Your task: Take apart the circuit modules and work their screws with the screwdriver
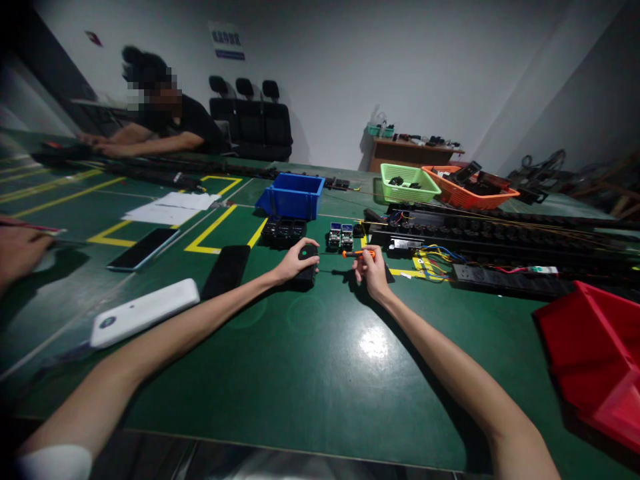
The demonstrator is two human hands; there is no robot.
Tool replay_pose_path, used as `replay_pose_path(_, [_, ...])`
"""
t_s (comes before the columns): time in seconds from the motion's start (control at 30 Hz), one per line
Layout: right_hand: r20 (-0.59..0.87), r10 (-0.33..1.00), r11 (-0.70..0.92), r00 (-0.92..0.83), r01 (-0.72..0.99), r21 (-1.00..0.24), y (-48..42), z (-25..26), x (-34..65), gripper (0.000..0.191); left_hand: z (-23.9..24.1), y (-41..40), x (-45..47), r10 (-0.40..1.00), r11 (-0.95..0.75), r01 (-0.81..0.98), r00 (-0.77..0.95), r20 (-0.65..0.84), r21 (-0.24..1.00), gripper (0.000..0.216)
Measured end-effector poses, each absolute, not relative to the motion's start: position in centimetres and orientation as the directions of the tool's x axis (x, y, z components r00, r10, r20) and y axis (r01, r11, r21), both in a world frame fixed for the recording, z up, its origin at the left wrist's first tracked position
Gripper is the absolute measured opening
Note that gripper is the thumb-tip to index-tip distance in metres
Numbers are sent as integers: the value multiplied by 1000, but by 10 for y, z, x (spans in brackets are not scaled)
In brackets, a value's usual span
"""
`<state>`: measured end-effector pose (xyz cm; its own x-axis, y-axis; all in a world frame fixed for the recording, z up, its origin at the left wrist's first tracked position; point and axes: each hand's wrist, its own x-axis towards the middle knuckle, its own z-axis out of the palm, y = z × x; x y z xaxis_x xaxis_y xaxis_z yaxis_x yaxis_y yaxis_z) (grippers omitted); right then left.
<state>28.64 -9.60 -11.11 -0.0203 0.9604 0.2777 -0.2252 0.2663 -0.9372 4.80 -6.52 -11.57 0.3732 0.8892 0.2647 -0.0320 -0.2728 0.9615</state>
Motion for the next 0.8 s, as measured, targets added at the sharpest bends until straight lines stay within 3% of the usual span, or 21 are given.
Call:
replay_pose_path(0.5, [270,963,267,3,-155,-951,-101,-107,284,35,-112,-68,47,888,-268,-32,378,260,963,43])
replay_pose_path(0.8, [208,978,201,1,-262,-944,-95,-112,287,28,-113,-67,48,892,-263,-17,377,250,965,44])
